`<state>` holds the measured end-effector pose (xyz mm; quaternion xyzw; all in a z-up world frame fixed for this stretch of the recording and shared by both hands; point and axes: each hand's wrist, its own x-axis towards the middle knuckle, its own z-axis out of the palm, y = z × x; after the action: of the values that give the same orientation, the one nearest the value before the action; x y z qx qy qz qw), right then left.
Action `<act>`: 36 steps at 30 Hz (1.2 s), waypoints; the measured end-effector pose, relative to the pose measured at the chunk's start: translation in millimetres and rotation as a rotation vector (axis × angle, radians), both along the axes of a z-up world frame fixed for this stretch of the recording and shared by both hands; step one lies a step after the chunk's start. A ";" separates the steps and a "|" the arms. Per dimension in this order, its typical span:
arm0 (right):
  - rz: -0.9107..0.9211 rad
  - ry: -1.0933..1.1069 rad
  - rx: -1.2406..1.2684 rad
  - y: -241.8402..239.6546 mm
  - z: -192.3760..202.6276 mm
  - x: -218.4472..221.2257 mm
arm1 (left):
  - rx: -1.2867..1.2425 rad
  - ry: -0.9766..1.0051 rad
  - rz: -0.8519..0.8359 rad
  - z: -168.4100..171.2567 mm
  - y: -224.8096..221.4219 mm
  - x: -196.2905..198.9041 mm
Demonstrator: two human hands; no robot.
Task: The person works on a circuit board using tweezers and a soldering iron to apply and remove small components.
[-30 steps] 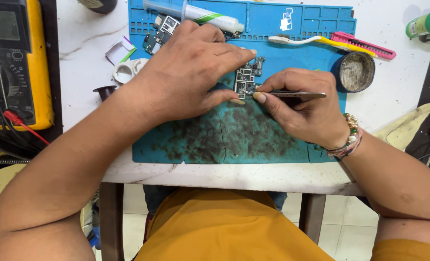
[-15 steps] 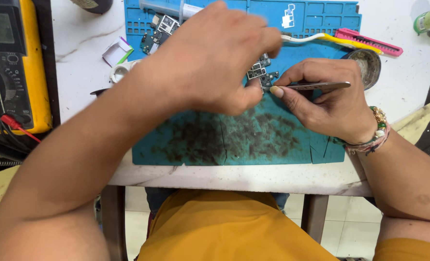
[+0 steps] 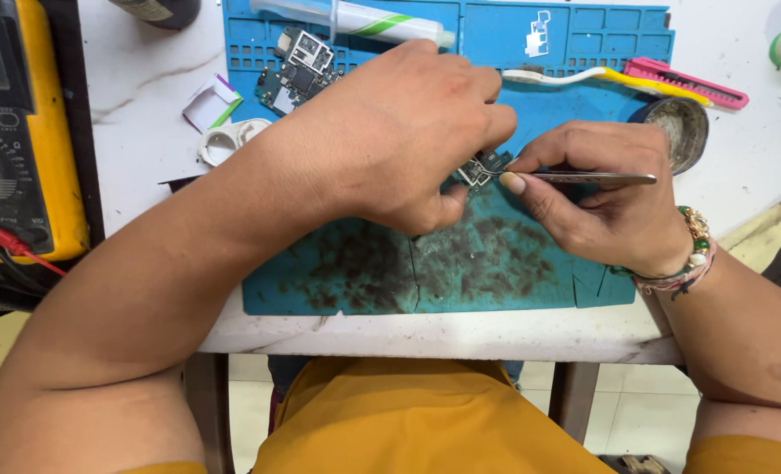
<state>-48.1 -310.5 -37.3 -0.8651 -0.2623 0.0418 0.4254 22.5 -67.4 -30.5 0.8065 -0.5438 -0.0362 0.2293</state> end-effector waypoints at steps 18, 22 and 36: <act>0.066 -0.133 -0.019 7.0 -1.4 -0.1 | 0.240 0.132 0.078 15.7 4.2 0.6; 0.053 -0.115 0.010 8.5 -5.3 -1.2 | 0.274 0.104 0.075 18.0 4.4 1.4; -0.059 0.008 -0.001 14.9 -9.3 11.0 | 0.134 0.124 0.103 6.9 13.4 8.6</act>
<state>-37.1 -295.6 -46.5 -0.8725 -0.2351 0.0327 0.4271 31.0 -54.0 -23.6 0.8432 -0.4826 -0.1102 0.2096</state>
